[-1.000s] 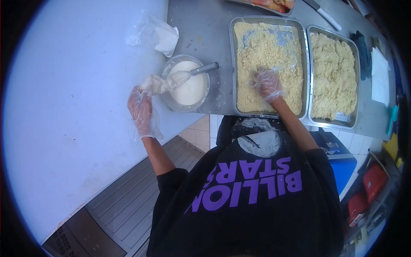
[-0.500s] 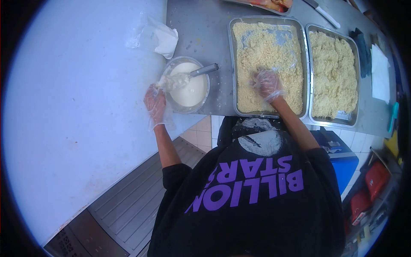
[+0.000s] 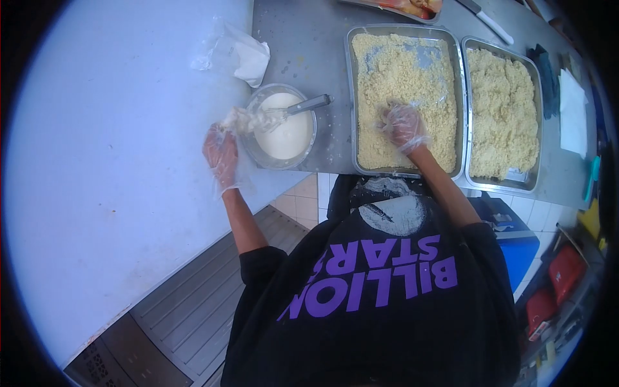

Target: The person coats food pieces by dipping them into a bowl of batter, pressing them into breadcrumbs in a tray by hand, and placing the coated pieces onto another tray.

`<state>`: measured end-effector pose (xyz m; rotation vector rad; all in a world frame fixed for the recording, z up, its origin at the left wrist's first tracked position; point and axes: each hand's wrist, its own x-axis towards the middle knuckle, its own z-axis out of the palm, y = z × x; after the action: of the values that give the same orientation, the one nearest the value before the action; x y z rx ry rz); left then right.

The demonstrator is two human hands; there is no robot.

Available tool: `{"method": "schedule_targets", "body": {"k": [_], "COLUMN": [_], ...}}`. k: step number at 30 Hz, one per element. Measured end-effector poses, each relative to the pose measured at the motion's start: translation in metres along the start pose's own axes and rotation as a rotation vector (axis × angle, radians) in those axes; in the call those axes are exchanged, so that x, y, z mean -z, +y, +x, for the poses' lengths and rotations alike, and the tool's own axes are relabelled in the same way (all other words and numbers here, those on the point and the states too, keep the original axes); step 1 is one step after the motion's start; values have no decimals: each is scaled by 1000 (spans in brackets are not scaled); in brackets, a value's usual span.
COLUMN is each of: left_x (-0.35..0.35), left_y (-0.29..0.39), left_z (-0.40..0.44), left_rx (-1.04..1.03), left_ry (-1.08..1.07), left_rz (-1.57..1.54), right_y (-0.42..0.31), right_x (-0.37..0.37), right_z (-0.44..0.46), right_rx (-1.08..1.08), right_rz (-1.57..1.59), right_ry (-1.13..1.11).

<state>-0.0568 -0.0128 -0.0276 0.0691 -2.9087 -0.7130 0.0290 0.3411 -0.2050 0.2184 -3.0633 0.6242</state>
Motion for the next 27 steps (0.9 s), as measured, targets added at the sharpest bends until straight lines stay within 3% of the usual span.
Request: {"method": "schedule_targets", "body": {"k": [2, 6, 8, 9, 11, 14, 15, 17, 18, 20, 21, 22, 24, 27], "left_x": [-26, -21, -24, -16, 15, 23, 26, 31, 31, 29, 27, 21, 16, 9], "left_y": [-40, -5, -42, -24, 31, 28, 34, 46, 48, 51, 47, 38, 30, 18], "left_z": [3, -2, -1, -4, -8, -3, -2, -4, -5, -6, -5, -6, -6, -3], "left_rx": [-258, -50, -359, -351, -21, -47, -50, 25, 20, 39, 35, -9, -50, -7], "left_ry": [115, -49, 164, 163, 59, 138, 138, 54, 51, 17, 15, 52, 89, 22], "left_rz": [110, 125, 224, 217, -29, -30, -34, -107, -111, -83, -84, -64, -49, -52], "right_y": [-8, 2, -2, 4, 17, 0, 9, 34, 33, 17, -4, -14, -24, -37], "right_x": [15, 0, 20, 17, 10, 71, 55, 9, 9, 11, 40, 40, 42, 30], "right_z": [3, 6, 11, 10, 9, 32, 34, 36, 38, 49, 54, 55, 53, 16], "right_rx": [-147, -292, -330, -327, -380, -531, -534, -214, -220, -21, -80, -83, -6, 161], "right_rz": [47, 10, -140, -149, -259, -233, -236, -317, -320, -240, -147, -146, -169, -249], "right_ry": [-216, -252, -296, -301, -29, -140, -136, 227, 228, 40, -226, -226, -631, -523]}}
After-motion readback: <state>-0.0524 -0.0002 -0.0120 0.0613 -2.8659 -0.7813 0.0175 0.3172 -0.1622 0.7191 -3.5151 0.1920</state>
